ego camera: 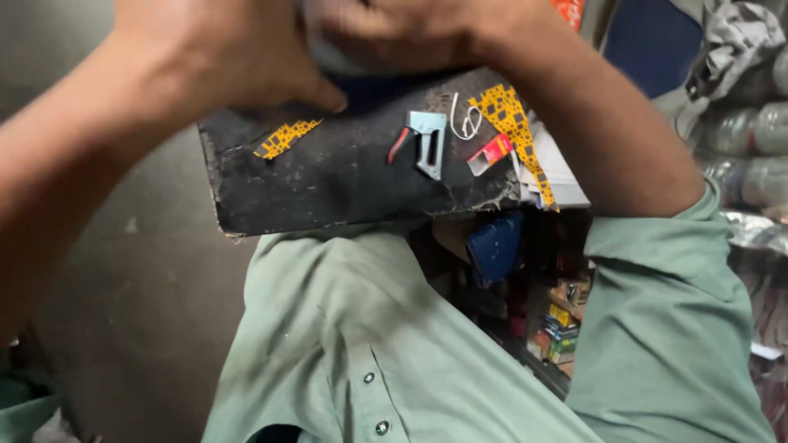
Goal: The person carries a scooter seat to a workbench and stretches a blue vinyl seat cover over the seat pan. They lace white plastic cord through the cover's edge to pull it tight, then use a staple gun to fasten the cover to the underside of the seat base.
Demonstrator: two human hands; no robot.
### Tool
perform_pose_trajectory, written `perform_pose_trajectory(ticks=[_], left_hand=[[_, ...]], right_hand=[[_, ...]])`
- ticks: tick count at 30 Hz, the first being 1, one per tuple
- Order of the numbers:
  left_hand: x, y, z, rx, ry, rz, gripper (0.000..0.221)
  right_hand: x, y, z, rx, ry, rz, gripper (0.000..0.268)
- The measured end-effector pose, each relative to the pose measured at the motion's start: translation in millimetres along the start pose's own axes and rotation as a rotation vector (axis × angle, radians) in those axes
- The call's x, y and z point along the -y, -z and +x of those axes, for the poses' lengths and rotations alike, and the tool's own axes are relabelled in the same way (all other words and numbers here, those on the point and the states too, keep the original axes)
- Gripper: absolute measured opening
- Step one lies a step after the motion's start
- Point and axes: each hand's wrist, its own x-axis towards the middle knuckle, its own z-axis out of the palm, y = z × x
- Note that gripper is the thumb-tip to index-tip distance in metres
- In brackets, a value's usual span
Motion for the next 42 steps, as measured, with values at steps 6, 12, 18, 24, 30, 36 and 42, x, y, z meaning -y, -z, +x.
perform_pose_trajectory(ticks=[6, 12, 18, 24, 30, 36, 42], left_hand=[[-6.3, -181.7, -28.2, -0.693, -0.263, 0.169, 0.033], [-5.2, -360.1, -36.0, -0.610, -0.170, 0.072, 0.007], [1.6, -406.1, -33.2, -0.663, -0.128, 0.173, 0.006], [-15.7, -379.2, -19.6, -0.771, -0.089, 0.139, 0.005], [-9.3, -387.5, -13.8, -0.837, -0.043, 0.082, 0.013], [32.6, -412.0, -9.2, -0.883, 0.104, -0.025, 0.029], [62.3, -456.5, -28.7, -0.784, -0.011, -0.162, 0.038]], right_hand=[[52.9, -130.9, -66.3, -0.168, -0.119, -0.166, 0.046], [132.2, -307.5, -182.3, -0.501, -0.409, -0.184, 0.033], [64.1, -422.3, -221.2, -0.271, -1.025, -0.043, 0.044], [-14.2, -548.1, -215.9, -1.007, -1.327, 0.608, 0.073], [-0.5, -475.4, -216.8, -0.318, -1.414, 0.225, 0.089], [78.7, -380.4, -209.0, 0.227, -1.489, 0.369, 0.088], [114.5, -334.3, -197.4, 0.211, -1.118, 1.219, 0.046]])
